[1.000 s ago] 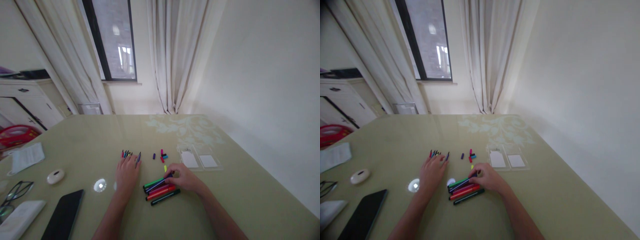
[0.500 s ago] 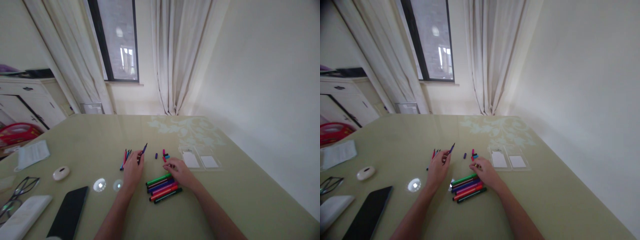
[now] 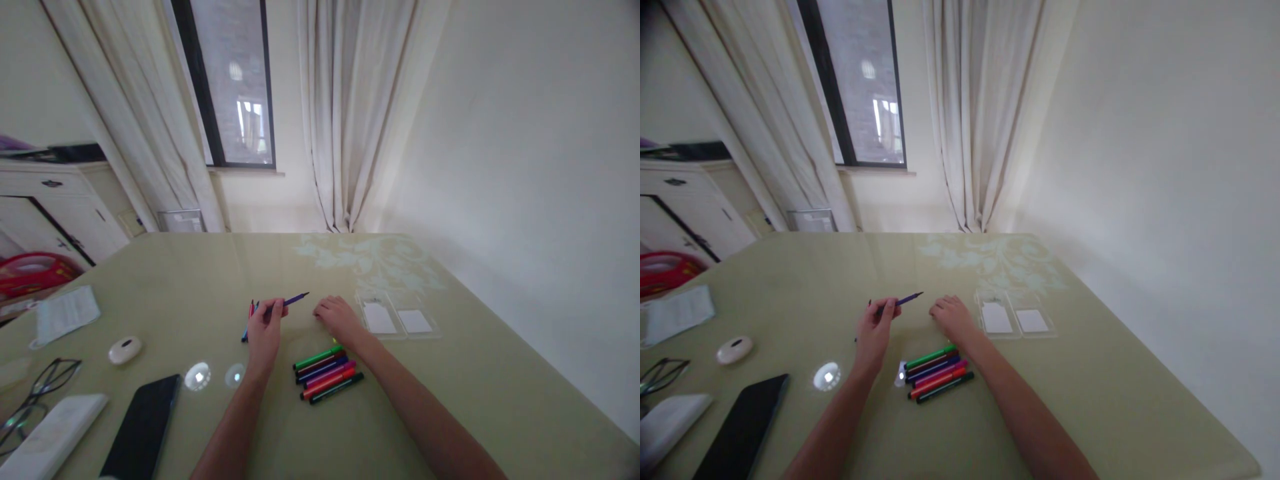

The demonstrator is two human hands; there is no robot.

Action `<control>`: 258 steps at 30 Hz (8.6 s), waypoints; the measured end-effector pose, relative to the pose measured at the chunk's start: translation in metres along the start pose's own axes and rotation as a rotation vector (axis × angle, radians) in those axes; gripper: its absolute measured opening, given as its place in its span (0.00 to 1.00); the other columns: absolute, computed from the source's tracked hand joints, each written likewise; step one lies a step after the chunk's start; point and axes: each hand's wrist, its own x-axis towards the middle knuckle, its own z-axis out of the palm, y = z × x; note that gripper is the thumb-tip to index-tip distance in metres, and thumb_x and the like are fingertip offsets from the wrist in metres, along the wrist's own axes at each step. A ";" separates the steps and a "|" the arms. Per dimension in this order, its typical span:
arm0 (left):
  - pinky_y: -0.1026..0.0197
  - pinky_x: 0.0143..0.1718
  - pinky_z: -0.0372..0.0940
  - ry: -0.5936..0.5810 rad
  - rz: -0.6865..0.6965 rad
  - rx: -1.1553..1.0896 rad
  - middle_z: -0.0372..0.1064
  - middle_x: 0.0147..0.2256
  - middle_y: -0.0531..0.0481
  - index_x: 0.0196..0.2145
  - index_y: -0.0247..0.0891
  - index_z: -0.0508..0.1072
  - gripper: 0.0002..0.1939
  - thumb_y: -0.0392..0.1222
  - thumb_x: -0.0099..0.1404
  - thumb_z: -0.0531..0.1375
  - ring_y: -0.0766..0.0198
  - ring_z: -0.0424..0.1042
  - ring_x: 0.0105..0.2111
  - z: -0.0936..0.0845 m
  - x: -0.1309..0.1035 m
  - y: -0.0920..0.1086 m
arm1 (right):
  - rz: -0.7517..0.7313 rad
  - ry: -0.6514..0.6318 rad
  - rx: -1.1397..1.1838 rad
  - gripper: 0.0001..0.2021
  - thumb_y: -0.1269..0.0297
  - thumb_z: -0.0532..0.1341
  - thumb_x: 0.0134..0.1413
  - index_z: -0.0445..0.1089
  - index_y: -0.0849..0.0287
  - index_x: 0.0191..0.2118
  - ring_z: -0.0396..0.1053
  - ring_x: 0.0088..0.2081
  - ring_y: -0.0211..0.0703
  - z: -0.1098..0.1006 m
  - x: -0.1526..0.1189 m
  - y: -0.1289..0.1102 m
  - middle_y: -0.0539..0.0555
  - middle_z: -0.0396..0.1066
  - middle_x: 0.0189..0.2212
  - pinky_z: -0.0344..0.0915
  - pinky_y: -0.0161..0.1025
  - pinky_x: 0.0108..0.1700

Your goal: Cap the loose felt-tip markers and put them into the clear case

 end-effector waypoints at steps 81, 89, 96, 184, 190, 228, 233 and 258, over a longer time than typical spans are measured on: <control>0.56 0.42 0.76 -0.489 -0.143 -0.075 0.83 0.40 0.43 0.40 0.40 0.85 0.15 0.49 0.58 0.72 0.54 0.81 0.39 0.013 -0.035 0.028 | 0.553 0.583 1.355 0.13 0.56 0.78 0.42 0.80 0.54 0.33 0.73 0.27 0.43 -0.026 -0.076 -0.002 0.51 0.78 0.24 0.71 0.40 0.32; 0.57 0.39 0.77 -0.480 -0.158 -0.058 0.84 0.36 0.44 0.38 0.41 0.86 0.14 0.49 0.56 0.73 0.54 0.82 0.36 0.014 -0.036 0.032 | 0.545 0.527 1.298 0.13 0.54 0.77 0.44 0.81 0.56 0.33 0.73 0.26 0.43 -0.025 -0.078 -0.007 0.53 0.79 0.24 0.70 0.39 0.31; 0.57 0.40 0.76 -0.486 -0.186 -0.057 0.84 0.36 0.44 0.39 0.41 0.86 0.14 0.47 0.55 0.73 0.54 0.82 0.36 0.013 -0.038 0.032 | 0.533 0.526 1.299 0.11 0.55 0.77 0.44 0.81 0.55 0.31 0.73 0.26 0.43 -0.029 -0.081 -0.008 0.52 0.79 0.24 0.70 0.39 0.31; 0.55 0.41 0.72 -0.011 0.214 0.425 0.78 0.39 0.44 0.45 0.39 0.74 0.17 0.55 0.69 0.58 0.55 0.78 0.38 -0.024 0.011 0.000 | 0.352 0.069 0.249 0.19 0.49 0.59 0.69 0.77 0.59 0.48 0.70 0.51 0.53 -0.002 -0.049 -0.016 0.60 0.73 0.45 0.65 0.45 0.55; 0.55 0.45 0.72 -0.078 0.277 0.329 0.79 0.38 0.46 0.41 0.41 0.77 0.14 0.54 0.70 0.59 0.56 0.78 0.39 -0.004 -0.011 0.008 | 0.335 0.145 0.271 0.18 0.49 0.60 0.69 0.74 0.55 0.54 0.69 0.53 0.52 0.005 -0.047 -0.015 0.59 0.72 0.48 0.65 0.45 0.56; 0.61 0.43 0.75 -0.336 -0.064 -0.098 0.82 0.43 0.44 0.41 0.40 0.83 0.14 0.47 0.59 0.72 0.59 0.80 0.40 -0.005 -0.018 0.017 | 0.473 0.493 1.449 0.12 0.58 0.74 0.52 0.80 0.54 0.41 0.77 0.42 0.46 -0.022 -0.065 -0.006 0.54 0.81 0.39 0.71 0.42 0.50; 0.59 0.44 0.75 -0.359 -0.078 -0.105 0.82 0.44 0.43 0.42 0.39 0.83 0.14 0.47 0.60 0.72 0.58 0.80 0.41 -0.005 -0.018 0.016 | 0.468 0.498 1.452 0.12 0.58 0.74 0.53 0.81 0.54 0.42 0.77 0.42 0.45 -0.020 -0.066 -0.005 0.53 0.81 0.39 0.71 0.42 0.50; 0.59 0.40 0.77 -0.420 -0.098 -0.020 0.84 0.37 0.44 0.38 0.40 0.86 0.13 0.47 0.56 0.72 0.55 0.82 0.37 0.001 -0.026 0.028 | 0.428 0.476 1.261 0.12 0.54 0.71 0.56 0.82 0.57 0.40 0.77 0.33 0.46 -0.027 -0.069 -0.011 0.55 0.80 0.31 0.75 0.42 0.39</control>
